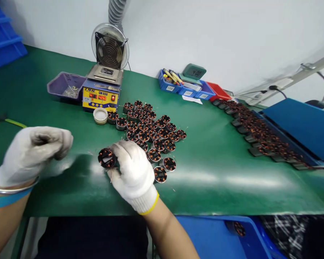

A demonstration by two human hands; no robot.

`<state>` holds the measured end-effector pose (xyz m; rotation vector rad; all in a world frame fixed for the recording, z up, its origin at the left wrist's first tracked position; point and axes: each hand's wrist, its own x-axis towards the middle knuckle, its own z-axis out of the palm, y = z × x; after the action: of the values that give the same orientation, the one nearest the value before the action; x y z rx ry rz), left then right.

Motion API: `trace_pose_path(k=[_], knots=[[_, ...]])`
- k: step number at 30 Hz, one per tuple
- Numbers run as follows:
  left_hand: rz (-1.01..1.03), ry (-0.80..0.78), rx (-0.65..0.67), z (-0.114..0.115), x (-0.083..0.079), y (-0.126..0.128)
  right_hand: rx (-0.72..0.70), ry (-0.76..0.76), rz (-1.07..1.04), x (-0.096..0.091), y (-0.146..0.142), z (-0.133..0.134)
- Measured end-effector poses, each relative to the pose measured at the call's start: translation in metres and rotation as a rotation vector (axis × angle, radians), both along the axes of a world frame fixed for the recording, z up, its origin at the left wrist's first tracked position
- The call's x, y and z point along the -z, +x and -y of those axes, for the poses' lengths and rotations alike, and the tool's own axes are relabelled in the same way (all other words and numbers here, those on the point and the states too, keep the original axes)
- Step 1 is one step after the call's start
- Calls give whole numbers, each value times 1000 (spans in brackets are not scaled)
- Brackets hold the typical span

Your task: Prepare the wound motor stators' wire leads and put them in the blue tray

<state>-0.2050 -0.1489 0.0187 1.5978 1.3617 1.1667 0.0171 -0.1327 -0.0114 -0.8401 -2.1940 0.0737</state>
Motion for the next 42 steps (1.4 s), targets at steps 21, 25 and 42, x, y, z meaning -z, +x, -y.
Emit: trace_pose_path(k=[21,25,42], knots=[[231,-218,147,3,-7,-16,-58,-13,29,-1,-3,3],[29,-109,7,-2,-1,-8,-47,4,25,2,-4,2],[-65,-144,71,-16,-2,-23,164,-252,127,-26,-17,-7]])
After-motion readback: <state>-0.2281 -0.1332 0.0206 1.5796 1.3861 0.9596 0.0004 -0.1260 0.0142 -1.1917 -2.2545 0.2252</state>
